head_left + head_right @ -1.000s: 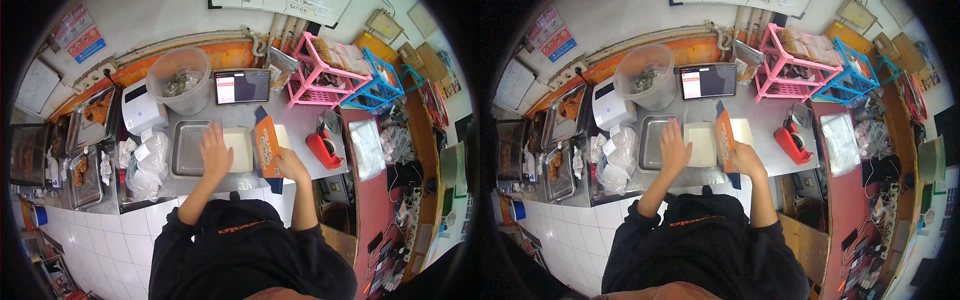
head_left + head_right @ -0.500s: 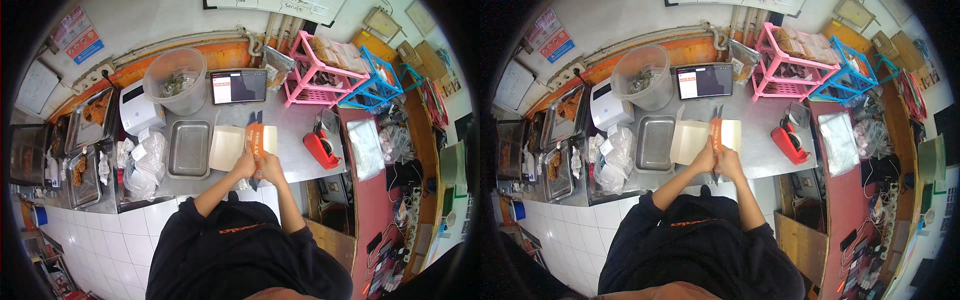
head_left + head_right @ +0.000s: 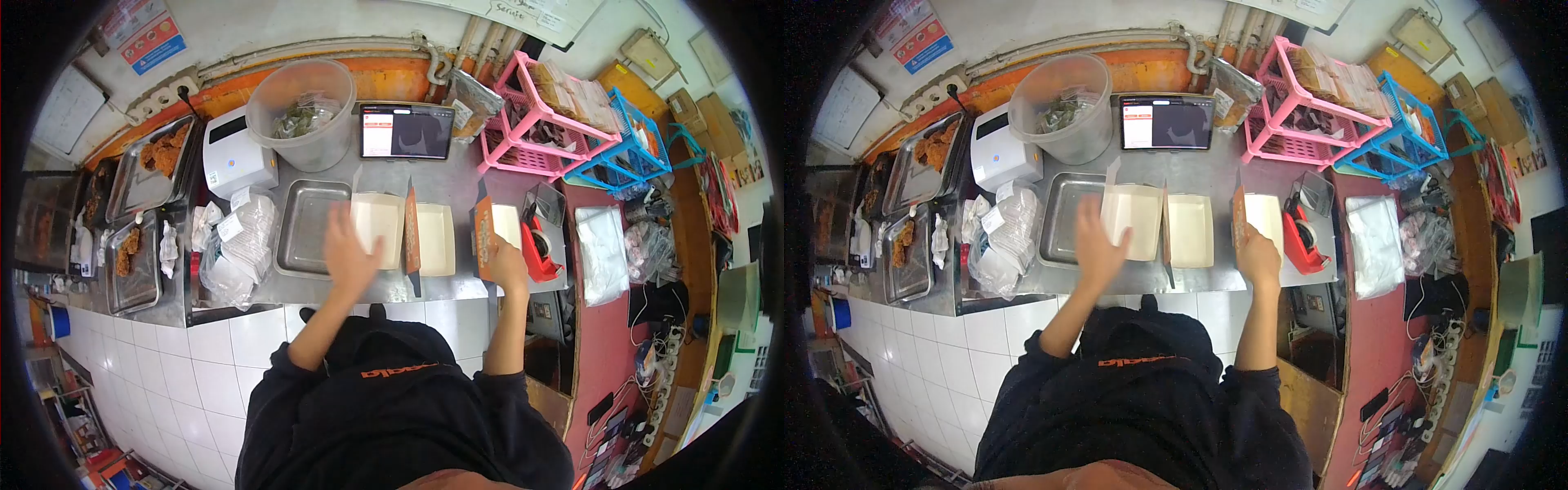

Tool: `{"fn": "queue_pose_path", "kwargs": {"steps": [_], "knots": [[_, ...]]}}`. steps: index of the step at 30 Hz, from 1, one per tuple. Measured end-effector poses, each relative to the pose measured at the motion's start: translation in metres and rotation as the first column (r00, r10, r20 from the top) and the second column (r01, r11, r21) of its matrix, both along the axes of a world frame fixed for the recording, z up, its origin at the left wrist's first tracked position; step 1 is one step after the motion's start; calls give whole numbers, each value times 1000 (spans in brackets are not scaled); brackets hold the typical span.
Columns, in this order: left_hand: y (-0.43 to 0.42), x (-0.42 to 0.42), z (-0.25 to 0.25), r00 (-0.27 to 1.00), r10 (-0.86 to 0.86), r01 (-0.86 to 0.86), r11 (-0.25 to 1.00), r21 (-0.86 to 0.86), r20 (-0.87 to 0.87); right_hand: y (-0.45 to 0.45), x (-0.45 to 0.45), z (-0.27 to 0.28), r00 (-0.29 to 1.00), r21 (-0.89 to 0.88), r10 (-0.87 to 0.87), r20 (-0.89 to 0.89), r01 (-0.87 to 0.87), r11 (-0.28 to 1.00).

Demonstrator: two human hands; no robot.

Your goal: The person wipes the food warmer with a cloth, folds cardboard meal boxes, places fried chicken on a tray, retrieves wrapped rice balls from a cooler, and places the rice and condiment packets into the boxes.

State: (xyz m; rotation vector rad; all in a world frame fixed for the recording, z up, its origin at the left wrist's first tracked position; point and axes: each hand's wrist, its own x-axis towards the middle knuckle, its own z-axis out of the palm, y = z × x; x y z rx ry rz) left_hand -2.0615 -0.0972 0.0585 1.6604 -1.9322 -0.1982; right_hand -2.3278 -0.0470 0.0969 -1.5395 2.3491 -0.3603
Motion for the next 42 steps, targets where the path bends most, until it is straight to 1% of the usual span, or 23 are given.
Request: {"fn": "queue_pose_path", "kwargs": {"steps": [1,2,3,4,6,8,10,11,13,15,17,18,19,21,23,25,27,29,30,33,35,39,42], "knots": [[-5,17,-9,994,104,-104,994,-21,-30,-3,6,-5,1000,-69,4,1,-4,998],[-8,32,-25,993,113,-113,993,-17,-27,-10,20,15,998,-80,37,44,-34,996],[-11,45,-45,994,81,-50,938,344,-75,-19,29,8,988,-294,120,102,-86,952],[-11,52,-53,988,69,36,756,654,-135,-26,43,7,967,-498,211,140,-116,860],[-6,59,-62,985,29,80,793,604,-170,-36,85,19,796,-433,315,517,-74,898],[5,64,-49,979,-14,125,827,549,-203,-38,124,19,623,-386,429,654,-212,898],[21,73,4,925,29,121,923,365,-379,-46,151,-20,714,-493,570,407,-354,795],[28,81,20,925,43,103,928,359,-376,-52,162,-37,702,-499,586,405,-367,785],[44,98,44,902,54,65,964,259,-428,-62,182,-57,865,-359,453,217,-361,861],[59,105,61,922,42,35,981,190,-384,-75,195,-55,861,-396,442,249,-326,858],[72,108,67,940,36,8,992,125,-340,-84,206,-46,897,-348,408,172,-332,877],[79,109,68,933,44,7,990,142,-356,-89,210,-45,899,-400,431,78,-368,839],[85,110,69,926,52,9,987,159,-373,-94,212,-44,894,-401,442,79,-377,835],[95,110,75,918,60,-7,991,137,-391,-100,214,-40,852,-252,522,45,-496,831],[103,111,79,898,165,-23,944,331,-409,-98,220,-53,833,-232,552,29,-531,815],[110,113,72,889,158,-24,953,301,-429,-92,227,-68,816,-214,577,11,-562,799],[116,114,58,883,137,-16,965,262,-450,-78,234,-84,816,-97,577,-41,-578,810],[124,118,37,898,137,-1,951,309,-419,-67,230,-115,771,-34,629,-97,-634,772],[128,117,28,898,133,0,953,302,-420,-59,227,-123,772,-40,628,-100,-633,773],[141,114,2,916,153,21,905,425,-370,-35,211,-148,745,98,658,-109,-651,753],[146,110,-11,919,40,125,913,387,-392,-19,200,-172,718,166,689,-99,-671,722],[141,103,-15,926,33,175,846,504,-376,-1,190,-189,725,182,679,-116,-656,732],[138,104,-14,926,0,191,863,468,-378,1,184,-195,774,169,627,-90,-609,775]]}}
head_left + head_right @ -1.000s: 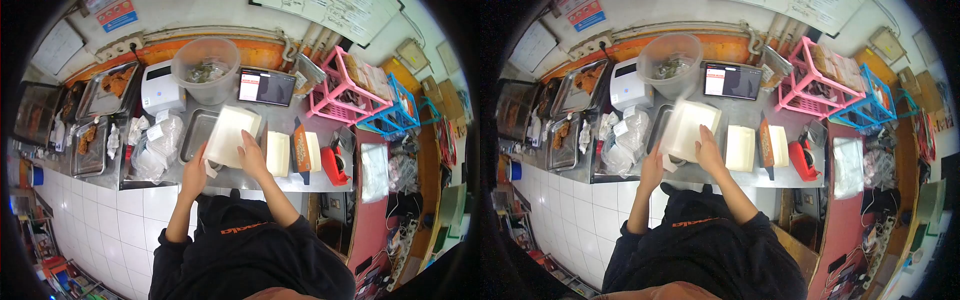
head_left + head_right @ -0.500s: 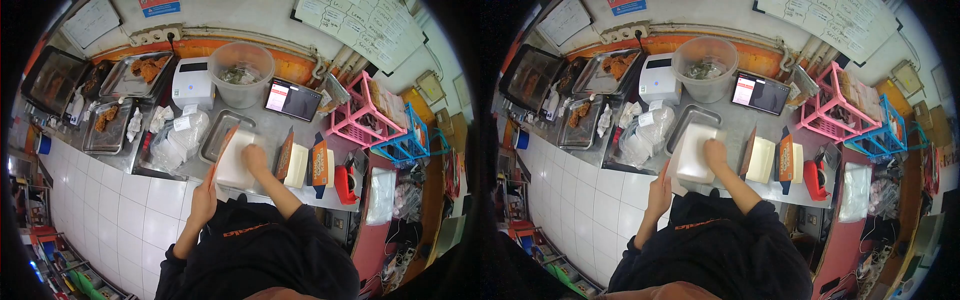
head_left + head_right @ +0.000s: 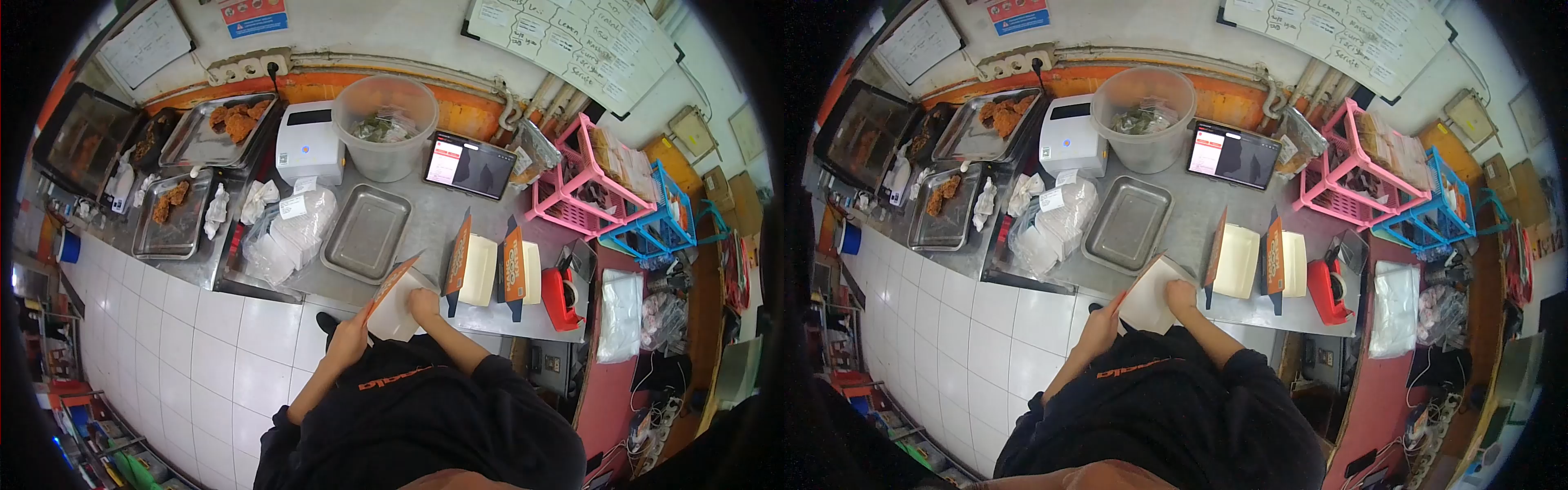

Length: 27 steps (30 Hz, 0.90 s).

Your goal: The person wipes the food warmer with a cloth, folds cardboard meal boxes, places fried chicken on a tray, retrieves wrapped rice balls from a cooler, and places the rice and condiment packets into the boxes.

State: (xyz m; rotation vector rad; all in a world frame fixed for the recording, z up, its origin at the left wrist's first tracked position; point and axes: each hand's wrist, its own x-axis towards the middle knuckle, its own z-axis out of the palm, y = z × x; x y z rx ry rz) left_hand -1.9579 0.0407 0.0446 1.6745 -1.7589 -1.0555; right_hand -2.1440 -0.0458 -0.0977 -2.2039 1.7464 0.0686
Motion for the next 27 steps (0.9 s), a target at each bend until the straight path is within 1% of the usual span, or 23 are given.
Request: {"fn": "queue_pose_path", "kwargs": {"steps": [2,4,8,9,11,12,14,15,17,18,20,21,23,25,27], "knots": [[0,-1,-3,1000,-11,11,1000,12,19,3,-3,-2,997,-70,54,54,-50,996],[-1,-2,-5,999,-20,19,1000,25,39,3,-3,-8,998,-73,22,65,-17,997],[-3,-3,-5,998,-28,29,1000,-8,58,5,-4,-20,994,-63,-38,101,44,997],[-3,-3,-5,998,-24,24,1000,-10,56,6,-6,-24,994,-64,-40,103,47,997],[-3,-2,-8,997,-29,31,999,-27,72,6,-9,-31,985,-74,8,172,5,997],[-2,-2,-8,996,-31,35,999,-41,85,6,-9,-26,985,-74,9,173,4,997],[-2,-2,-10,996,-18,23,998,-64,83,12,-11,-16,974,-1,-54,220,56,998],[-3,-2,-9,997,-6,13,996,-86,77,15,-11,-11,975,5,-53,218,53,999],[-2,-3,-11,997,1,7,996,-91,81,23,-12,-5,965,-49,-41,257,55,997],[-1,-4,-12,996,4,5,994,-106,88,25,-13,-8,967,-28,-44,251,53,998],[1,-6,-12,996,12,-5,996,-87,86,25,-16,-16,957,-67,-5,289,25,997],[2,-6,-14,996,21,-12,995,-95,92,27,-17,-18,959,-46,-9,282,23,999],[4,-6,-19,995,26,-17,995,-97,92,26,-16,-16,942,-71,-7,335,33,997],[4,-6,-20,993,38,-29,997,-75,112,26,-16,-12,942,-71,-10,337,36,997],[5,-7,-20,995,42,-34,995,-95,88,26,-15,-10,942,-82,4,336,25,996]]}}
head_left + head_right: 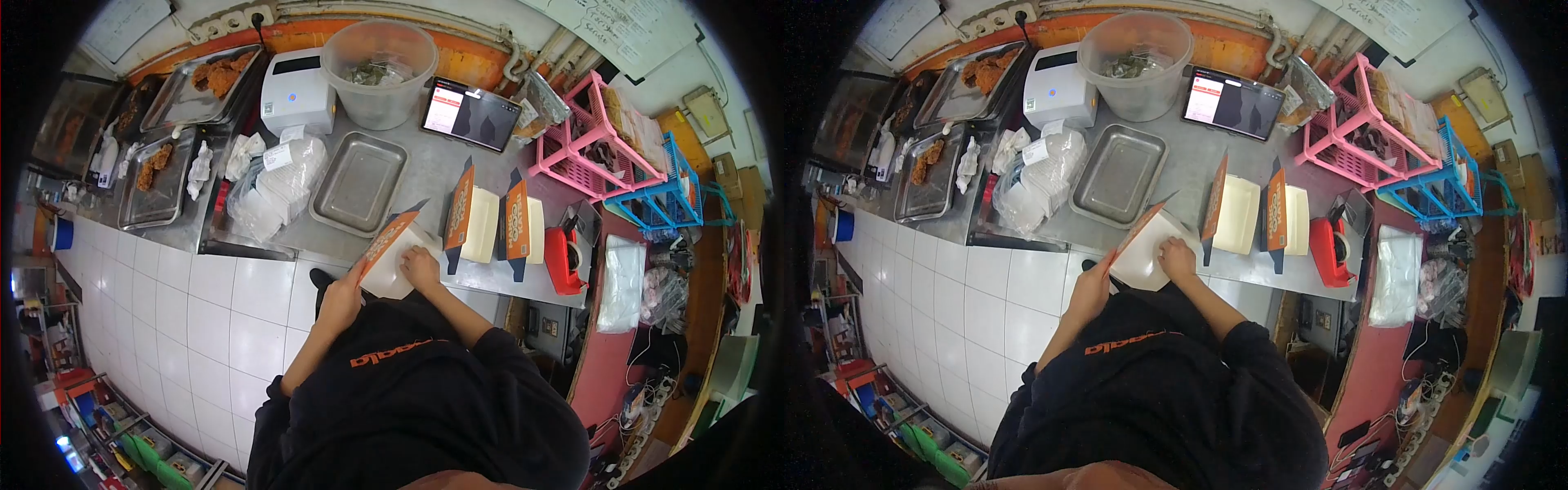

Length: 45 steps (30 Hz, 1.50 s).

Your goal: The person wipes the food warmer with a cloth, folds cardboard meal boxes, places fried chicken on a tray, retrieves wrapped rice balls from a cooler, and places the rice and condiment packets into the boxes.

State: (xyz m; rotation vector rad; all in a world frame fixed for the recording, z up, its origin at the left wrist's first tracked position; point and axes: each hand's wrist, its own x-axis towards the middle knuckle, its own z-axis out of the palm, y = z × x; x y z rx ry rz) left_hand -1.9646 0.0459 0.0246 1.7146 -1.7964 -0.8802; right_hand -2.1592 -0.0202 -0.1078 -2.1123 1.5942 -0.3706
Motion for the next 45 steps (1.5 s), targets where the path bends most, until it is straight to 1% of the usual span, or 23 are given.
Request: {"fn": "queue_pose_path", "kwargs": {"steps": [4,5,7,9,10,13,15,22,24,25,27,28,30,31,33,34,36,37,38,39,40,43,45], "knots": [[1,1,2,1000,4,-4,999,35,-7,-1,1,-3,991,23,105,-78,-104,994],[1,2,3,1000,3,-3,995,96,-2,0,2,-3,996,48,76,-54,-73,996],[2,3,-3,1000,10,-9,1000,28,-19,-1,1,-2,998,70,49,-31,-47,996],[1,3,-5,999,21,-22,999,-39,-33,-3,0,1,975,86,-182,130,172,981],[1,3,-3,1000,23,-24,1000,-5,-20,-3,0,1,975,88,-180,132,169,982],[2,2,0,1000,19,-19,999,28,-6,-1,-3,-4,992,38,-84,94,81,996],[1,1,-1,1000,16,-16,1000,25,-6,-1,-3,-9,994,-94,111,19,-109,990],[0,2,0,1000,10,-10,1000,1,-1,-2,6,-9,974,-261,147,-171,-189,947],[-3,6,6,1000,17,-17,1000,1,9,2,2,15,964,168,118,240,-161,973],[-3,10,9,999,21,-22,999,26,35,3,1,33,963,165,126,238,-168,972],[0,21,18,998,29,-32,998,56,60,8,-8,64,926,373,-20,378,-132,918],[0,29,24,997,75,-75,997,6,27,11,-16,70,926,372,-18,378,-134,918],[0,46,34,993,116,-116,992,-47,-8,20,-35,77,963,166,230,136,-252,954],[1,54,38,989,142,-145,987,-73,-50,25,-44,72,963,162,231,136,-251,954],[1,68,44,977,168,-181,979,-98,-127,29,-55,59,989,268,140,45,-147,952],[1,73,45,977,171,-184,978,-99,-128,21,-48,81,989,266,142,44,-149,952],[1,80,50,977,187,-186,982,23,-99,2,-32,126,997,412,-66,-35,74,908],[0,78,56,970,157,-171,984,-60,-184,-5,-25,136,982,384,-186,-47,189,904],[0,78,57,971,151,-165,984,-64,-183,-12,-18,138,981,382,-191,-45,193,904],[0,79,58,972,128,-147,986,-83,-197,-18,-12,139,943,105,-256,213,238,966],[0,79,60,972,107,-131,986,-103,-210,-22,-8,140,856,-163,-225,465,333,929],[1,74,68,963,94,-102,995,-20,-253,-36,-3,129,747,-26,-147,648,215,976],[3,70,66,970,99,-108,994,-28,-223,-37,-3,126,730,18,-146,667,180,984]]}}
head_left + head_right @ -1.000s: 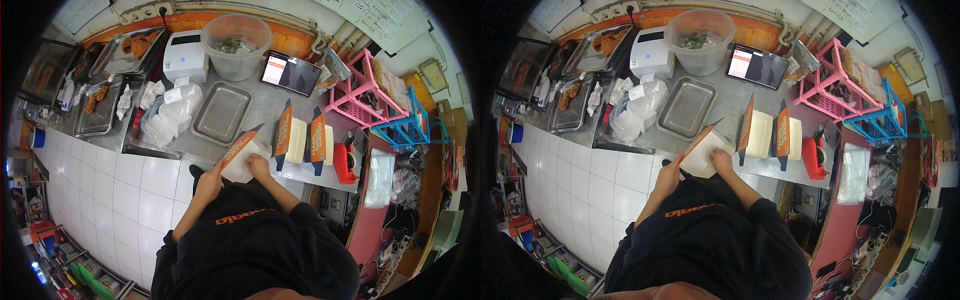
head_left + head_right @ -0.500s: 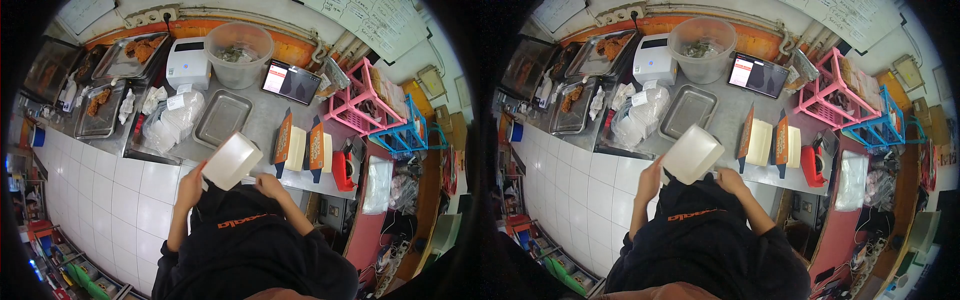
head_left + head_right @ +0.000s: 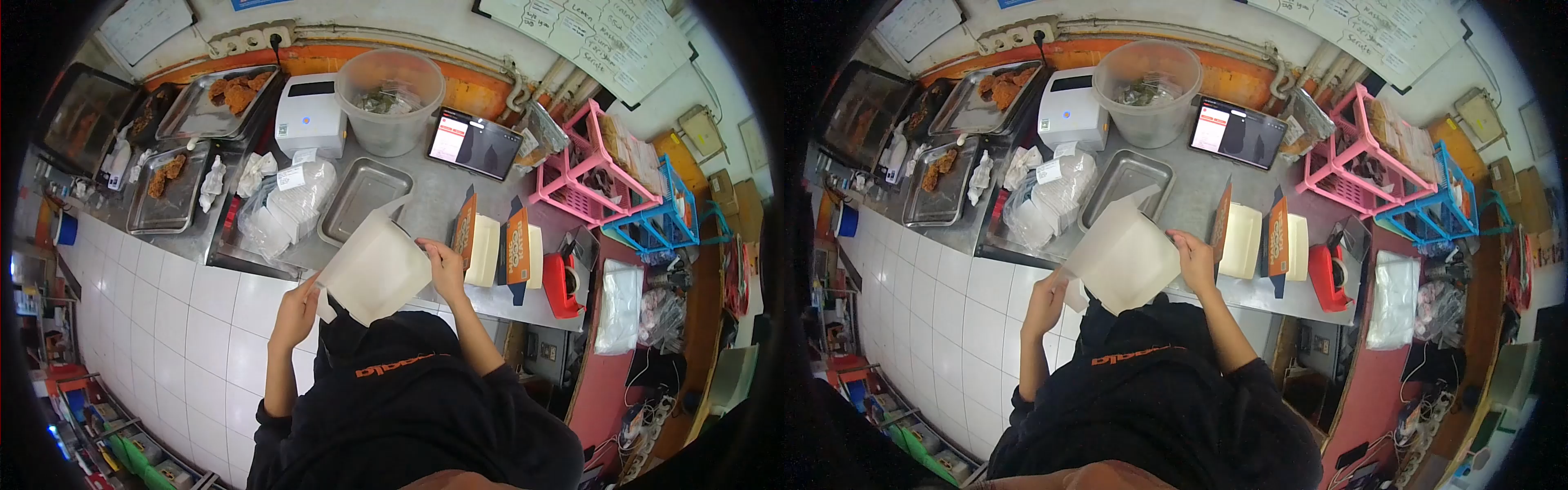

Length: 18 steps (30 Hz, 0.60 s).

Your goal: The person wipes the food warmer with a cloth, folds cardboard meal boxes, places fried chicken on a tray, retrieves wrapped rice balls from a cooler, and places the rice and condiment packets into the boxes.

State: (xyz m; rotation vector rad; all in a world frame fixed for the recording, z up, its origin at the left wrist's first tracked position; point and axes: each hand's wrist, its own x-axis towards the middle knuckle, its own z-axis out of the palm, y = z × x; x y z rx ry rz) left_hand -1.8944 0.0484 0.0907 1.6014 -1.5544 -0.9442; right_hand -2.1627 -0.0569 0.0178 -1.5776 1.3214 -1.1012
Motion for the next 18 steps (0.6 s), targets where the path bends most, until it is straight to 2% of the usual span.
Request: {"fn": "queue_pose_path", "kwargs": {"steps": [2,5,7,8,10,11,13,14,16,18], "knots": [[2,-6,-2,998,16,-15,1000,-21,53,0,0,-3,999,43,39,35,-40,998],[7,-12,-9,999,47,-47,999,-7,26,0,0,-8,991,18,117,67,-119,993],[9,-18,-8,999,32,-31,999,-35,28,0,7,-10,995,12,87,-50,-87,996],[9,-21,-11,999,19,-17,998,-57,37,1,11,-13,995,10,90,-49,-90,996],[10,-22,-20,998,-26,28,999,-46,51,2,18,-20,930,-191,-29,-366,-44,981],[9,-23,-23,998,-26,29,999,-47,52,0,17,-23,930,-191,-30,-365,-44,981],[7,-27,-30,993,-78,80,997,-17,87,-6,15,-28,879,110,99,-467,-53,993],[6,-29,-35,993,-80,81,997,-18,88,-7,14,-35,879,108,97,-466,-52,993],[3,-37,-48,980,-164,156,985,73,111,-12,11,-59,752,221,196,-629,-69,973],[2,-50,-66,961,-227,213,971,107,157,-12,6,-93,733,238,197,-651,-50,970]]}}
